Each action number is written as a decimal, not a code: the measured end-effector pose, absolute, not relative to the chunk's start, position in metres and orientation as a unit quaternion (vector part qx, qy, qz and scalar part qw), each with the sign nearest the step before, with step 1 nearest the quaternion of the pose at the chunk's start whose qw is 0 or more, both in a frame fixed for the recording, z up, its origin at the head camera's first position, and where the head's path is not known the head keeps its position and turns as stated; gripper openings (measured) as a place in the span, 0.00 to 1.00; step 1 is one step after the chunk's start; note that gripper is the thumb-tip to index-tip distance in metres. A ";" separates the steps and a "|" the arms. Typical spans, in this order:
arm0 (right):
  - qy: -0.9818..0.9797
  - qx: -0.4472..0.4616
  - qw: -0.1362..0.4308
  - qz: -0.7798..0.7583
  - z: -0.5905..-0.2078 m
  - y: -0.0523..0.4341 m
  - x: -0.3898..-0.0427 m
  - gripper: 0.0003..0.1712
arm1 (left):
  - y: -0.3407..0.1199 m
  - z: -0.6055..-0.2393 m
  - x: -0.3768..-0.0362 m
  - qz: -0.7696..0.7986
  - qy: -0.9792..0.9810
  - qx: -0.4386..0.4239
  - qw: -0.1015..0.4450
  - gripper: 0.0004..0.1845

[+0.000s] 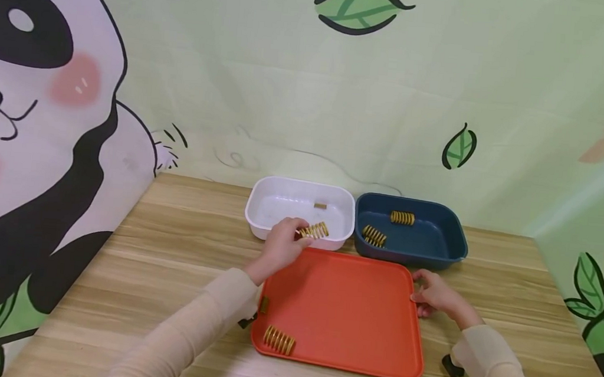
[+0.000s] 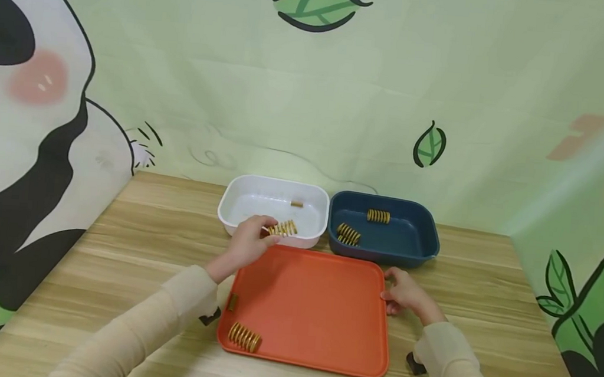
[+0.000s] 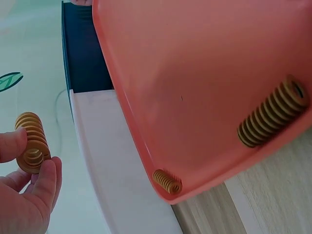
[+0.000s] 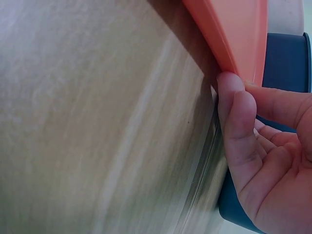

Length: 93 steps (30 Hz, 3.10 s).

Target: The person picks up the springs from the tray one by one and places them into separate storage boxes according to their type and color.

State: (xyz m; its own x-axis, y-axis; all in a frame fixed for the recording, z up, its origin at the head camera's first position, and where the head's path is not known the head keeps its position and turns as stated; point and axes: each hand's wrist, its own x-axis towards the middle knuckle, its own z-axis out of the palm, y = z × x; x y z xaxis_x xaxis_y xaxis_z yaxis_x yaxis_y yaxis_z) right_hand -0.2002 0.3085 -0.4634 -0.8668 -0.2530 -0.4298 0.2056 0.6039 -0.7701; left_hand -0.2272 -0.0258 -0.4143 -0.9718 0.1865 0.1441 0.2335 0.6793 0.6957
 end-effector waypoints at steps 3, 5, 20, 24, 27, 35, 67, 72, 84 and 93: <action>0.858 -0.013 0.257 -0.445 -0.463 0.308 -0.201 0.24 | -0.022 -0.414 -0.227 -0.384 -0.915 -0.119 0.026 0.17; 0.856 -0.015 0.258 -0.447 -0.463 0.308 -0.201 0.24 | -0.020 -0.414 -0.227 -0.382 -0.916 -0.123 0.028 0.17; 0.853 -0.020 0.257 -0.453 -0.462 0.308 -0.201 0.23 | 0.004 -0.414 -0.231 -0.371 -0.919 -0.134 0.027 0.16; 0.854 -0.019 0.254 -0.454 -0.463 0.309 -0.201 0.23 | 0.010 -0.415 -0.232 -0.376 -0.917 -0.130 0.014 0.16; 0.856 -0.018 0.248 -0.452 -0.465 0.309 -0.201 0.23 | 0.014 -0.416 -0.233 -0.380 -0.916 -0.130 0.012 0.16; 0.864 -0.013 0.237 -0.444 -0.466 0.308 -0.200 0.23 | 0.025 -0.421 -0.234 -0.390 -0.912 -0.126 0.006 0.16; 0.866 -0.010 0.227 -0.445 -0.464 0.306 -0.198 0.22 | 0.068 -0.425 -0.243 -0.405 -0.907 -0.108 -0.033 0.18; 0.868 -0.014 0.222 -0.444 -0.465 0.307 -0.198 0.22 | 0.075 -0.424 -0.245 -0.408 -0.906 -0.106 -0.038 0.18; 0.861 -0.012 0.227 -0.455 -0.463 0.307 -0.197 0.22 | 0.087 -0.425 -0.249 -0.399 -0.911 -0.102 -0.035 0.18; 0.860 -0.008 0.224 -0.459 -0.466 0.308 -0.197 0.22 | 0.094 -0.427 -0.253 -0.388 -0.916 -0.094 -0.041 0.19</action>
State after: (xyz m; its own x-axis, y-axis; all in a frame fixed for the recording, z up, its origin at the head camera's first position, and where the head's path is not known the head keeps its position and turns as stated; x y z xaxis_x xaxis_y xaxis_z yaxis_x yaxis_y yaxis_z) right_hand -0.1973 0.3084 -0.4655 -0.8992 -0.2189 -0.3788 0.1928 0.5789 -0.7922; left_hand -0.2529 0.0945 -0.4272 -0.9789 0.2043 -0.0027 0.1402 0.6813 0.7184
